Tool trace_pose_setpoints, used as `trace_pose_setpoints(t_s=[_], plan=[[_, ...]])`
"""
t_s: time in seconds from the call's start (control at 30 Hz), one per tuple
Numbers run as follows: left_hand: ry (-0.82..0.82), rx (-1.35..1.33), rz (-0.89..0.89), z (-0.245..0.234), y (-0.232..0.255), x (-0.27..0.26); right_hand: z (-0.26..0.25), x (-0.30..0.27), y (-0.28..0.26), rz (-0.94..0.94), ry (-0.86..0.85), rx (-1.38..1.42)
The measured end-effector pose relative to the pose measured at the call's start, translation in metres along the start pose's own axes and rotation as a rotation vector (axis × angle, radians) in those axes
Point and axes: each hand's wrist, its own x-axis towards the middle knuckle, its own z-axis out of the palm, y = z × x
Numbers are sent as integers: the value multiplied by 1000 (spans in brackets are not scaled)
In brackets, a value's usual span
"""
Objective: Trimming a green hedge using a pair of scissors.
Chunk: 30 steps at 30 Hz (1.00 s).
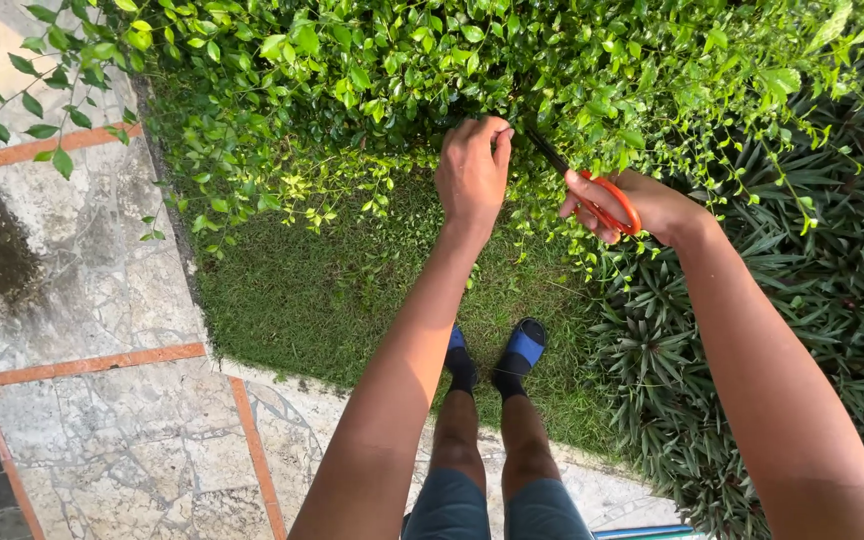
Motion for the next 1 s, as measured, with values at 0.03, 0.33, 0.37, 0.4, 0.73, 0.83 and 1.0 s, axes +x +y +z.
trace_pose_setpoints(t_s=[0.03, 0.33, 0.37, 0.4, 0.73, 0.83, 1.0], plan=[[-1, 0, -1, 0, -1, 1, 2, 0, -3, 1, 0, 1], [19, -75, 12, -13, 1, 2, 14, 15, -9, -39, 1, 38], [-9, -94, -2, -10, -2, 3, 15, 17, -11, -34, 5, 20], [-37, -113, -16, -6, -6, 2, 17, 18, -12, -30, 9, 2], [1, -93, 16, -24, -2, -2, 14, 30, 9, -80, 62, 16], [-21, -146, -11, -23, -8, -6, 12, 20, 12, -93, 79, -52], [-77, 66, 18, -18, -17, -12, 7, 6, 26, -205, -105, 30]])
